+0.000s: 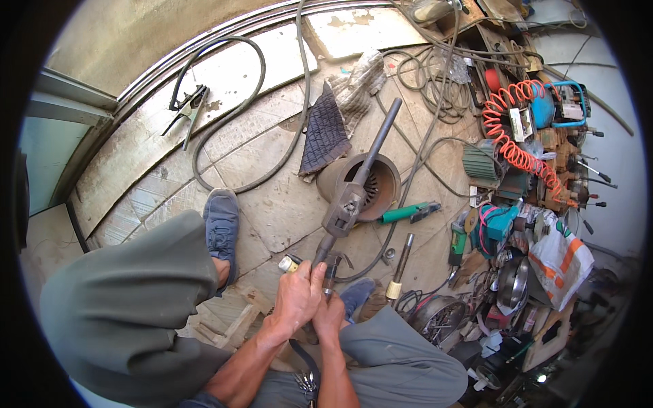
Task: The person sits on the floor of a workshop and uses pliers and a hammer to adjust and shape a cylindrical metal part. They repeatedly grip, bend, and strike the metal component while surrounded by various tools and equipment.
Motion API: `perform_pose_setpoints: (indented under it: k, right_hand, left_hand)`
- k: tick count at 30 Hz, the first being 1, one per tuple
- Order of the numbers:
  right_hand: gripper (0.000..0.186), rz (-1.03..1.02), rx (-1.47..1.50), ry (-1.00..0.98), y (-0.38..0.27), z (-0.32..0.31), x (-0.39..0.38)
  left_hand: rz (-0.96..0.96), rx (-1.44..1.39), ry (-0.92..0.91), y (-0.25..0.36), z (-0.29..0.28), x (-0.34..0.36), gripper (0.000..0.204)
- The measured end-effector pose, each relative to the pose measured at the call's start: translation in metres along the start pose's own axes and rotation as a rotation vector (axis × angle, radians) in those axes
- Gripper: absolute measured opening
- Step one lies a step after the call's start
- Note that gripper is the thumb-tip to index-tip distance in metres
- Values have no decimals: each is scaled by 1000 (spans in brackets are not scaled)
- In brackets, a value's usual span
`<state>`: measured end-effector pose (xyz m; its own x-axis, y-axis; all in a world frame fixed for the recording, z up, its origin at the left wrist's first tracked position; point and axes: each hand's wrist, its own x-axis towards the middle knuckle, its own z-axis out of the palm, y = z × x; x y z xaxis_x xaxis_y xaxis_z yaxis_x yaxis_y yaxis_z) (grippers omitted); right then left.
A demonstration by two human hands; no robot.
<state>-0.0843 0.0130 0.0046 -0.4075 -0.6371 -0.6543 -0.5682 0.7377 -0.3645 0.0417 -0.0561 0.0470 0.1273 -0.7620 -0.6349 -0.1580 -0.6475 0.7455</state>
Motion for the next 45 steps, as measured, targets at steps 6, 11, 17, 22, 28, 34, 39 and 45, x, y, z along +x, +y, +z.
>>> perform_pose_setpoints:
  k: [6, 11, 17, 22, 28, 34, 39, 45]
  right_hand:
    - [39, 50, 0, -53, 5, 12, 5]
    - [39, 125, 49, -108, 20, 22, 5]
    - [39, 175, 92, -128, 24, 22, 5]
    - [39, 191, 125, -123, 27, 20, 2]
    - [39, 201, 164, -139, 31, 19, -1]
    - [39, 207, 201, -158, 34, 19, 6]
    - [39, 194, 245, -166, 34, 18, 9]
    - [39, 66, 343, -187, 31, 14, 17]
  left_hand:
    - [-27, 12, 1, -2, 18, -5, 39]
    - [6, 48, 92, -10, 29, -4, 35]
    - [84, 69, 117, -22, 34, -2, 37]
    - [70, 56, 106, -19, 33, 0, 37]
    - [34, 63, 62, -18, 31, -2, 38]
    - [13, -154, -59, -24, 23, 5, 36]
    - [-7, -218, -128, -18, 12, 11, 31]
    - [-64, -211, -184, -10, -4, 11, 39]
